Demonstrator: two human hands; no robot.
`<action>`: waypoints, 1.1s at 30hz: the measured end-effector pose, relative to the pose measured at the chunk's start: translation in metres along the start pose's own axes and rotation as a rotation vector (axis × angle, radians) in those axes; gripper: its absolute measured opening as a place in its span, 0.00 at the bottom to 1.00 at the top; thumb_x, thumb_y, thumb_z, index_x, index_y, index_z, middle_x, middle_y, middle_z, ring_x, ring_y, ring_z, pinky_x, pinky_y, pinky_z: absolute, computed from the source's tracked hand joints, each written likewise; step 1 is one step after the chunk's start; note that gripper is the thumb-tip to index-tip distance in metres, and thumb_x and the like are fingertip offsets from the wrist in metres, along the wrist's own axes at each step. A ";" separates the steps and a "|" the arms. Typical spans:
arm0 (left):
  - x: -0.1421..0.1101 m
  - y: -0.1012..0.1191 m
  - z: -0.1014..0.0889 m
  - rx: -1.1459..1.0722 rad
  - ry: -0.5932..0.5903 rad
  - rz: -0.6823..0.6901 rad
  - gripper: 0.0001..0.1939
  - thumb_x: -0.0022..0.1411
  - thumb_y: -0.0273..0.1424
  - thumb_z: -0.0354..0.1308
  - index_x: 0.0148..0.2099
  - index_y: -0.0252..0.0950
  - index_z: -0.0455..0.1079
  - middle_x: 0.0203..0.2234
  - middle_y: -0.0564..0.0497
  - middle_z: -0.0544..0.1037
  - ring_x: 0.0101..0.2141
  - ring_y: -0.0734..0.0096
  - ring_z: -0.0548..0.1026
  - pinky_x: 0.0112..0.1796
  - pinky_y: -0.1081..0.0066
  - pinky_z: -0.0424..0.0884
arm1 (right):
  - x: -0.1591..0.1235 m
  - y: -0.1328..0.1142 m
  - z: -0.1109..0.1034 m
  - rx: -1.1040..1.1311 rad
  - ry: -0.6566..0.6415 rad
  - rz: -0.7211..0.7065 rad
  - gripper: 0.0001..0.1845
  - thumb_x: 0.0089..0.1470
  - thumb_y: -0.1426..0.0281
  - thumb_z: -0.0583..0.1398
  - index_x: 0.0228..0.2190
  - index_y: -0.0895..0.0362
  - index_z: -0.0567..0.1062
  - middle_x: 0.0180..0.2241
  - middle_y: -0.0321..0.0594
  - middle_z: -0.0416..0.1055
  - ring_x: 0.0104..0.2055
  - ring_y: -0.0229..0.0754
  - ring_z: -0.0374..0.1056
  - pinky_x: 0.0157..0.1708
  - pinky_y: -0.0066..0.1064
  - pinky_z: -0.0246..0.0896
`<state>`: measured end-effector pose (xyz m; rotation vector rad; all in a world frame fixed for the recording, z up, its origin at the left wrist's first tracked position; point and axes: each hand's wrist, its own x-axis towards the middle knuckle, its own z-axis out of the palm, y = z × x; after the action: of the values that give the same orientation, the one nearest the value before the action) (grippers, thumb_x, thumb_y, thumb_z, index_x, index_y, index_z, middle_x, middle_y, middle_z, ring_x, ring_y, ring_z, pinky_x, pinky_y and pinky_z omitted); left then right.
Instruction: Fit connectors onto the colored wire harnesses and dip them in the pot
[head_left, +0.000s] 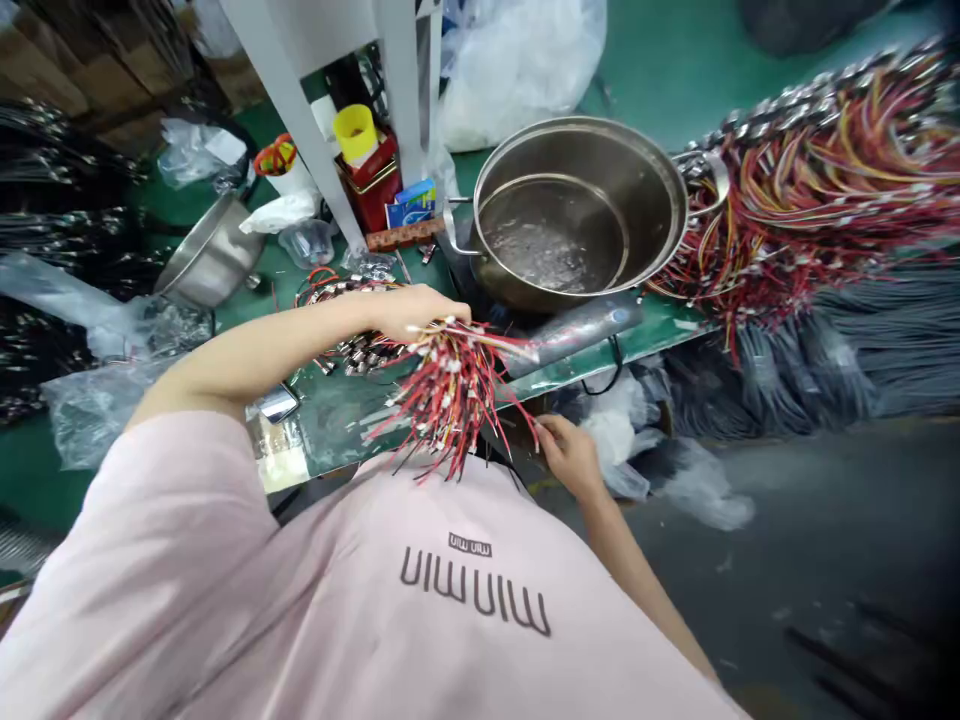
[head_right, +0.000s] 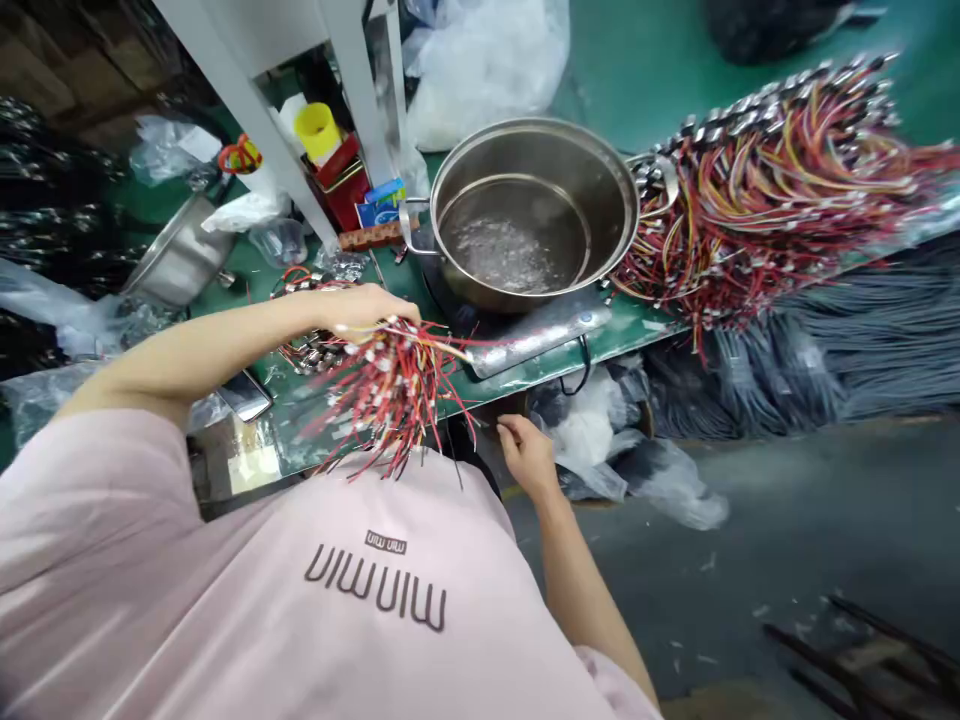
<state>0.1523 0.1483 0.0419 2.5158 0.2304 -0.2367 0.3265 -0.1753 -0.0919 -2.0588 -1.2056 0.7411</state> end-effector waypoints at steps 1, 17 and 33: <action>0.012 -0.004 0.004 0.087 -0.143 0.132 0.17 0.54 0.28 0.60 0.48 0.38 0.71 0.39 0.52 0.79 0.38 0.69 0.75 0.39 0.72 0.66 | -0.004 0.004 -0.001 -0.002 0.002 0.013 0.15 0.56 0.61 0.53 0.34 0.57 0.75 0.34 0.46 0.77 0.32 0.44 0.72 0.36 0.36 0.69; 0.068 -0.028 0.121 0.374 -0.196 0.084 0.25 0.52 0.20 0.54 0.53 0.42 0.68 0.54 0.43 0.71 0.59 0.55 0.60 0.62 0.50 0.38 | 0.019 0.027 -0.019 -0.069 -0.187 -0.031 0.17 0.56 0.58 0.53 0.34 0.58 0.75 0.31 0.46 0.77 0.30 0.44 0.72 0.33 0.38 0.69; -0.086 0.071 0.238 -0.381 0.433 -1.308 0.15 0.62 0.40 0.54 0.46 0.37 0.70 0.32 0.46 0.78 0.37 0.59 0.76 0.39 0.66 0.67 | 0.101 -0.117 -0.022 0.063 -0.515 -0.765 0.11 0.61 0.69 0.54 0.38 0.55 0.76 0.34 0.42 0.77 0.37 0.42 0.72 0.40 0.34 0.67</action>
<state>0.0564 -0.0563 -0.0921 1.6529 1.8606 -0.1116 0.3215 -0.0458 -0.0049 -1.1995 -2.0423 0.9124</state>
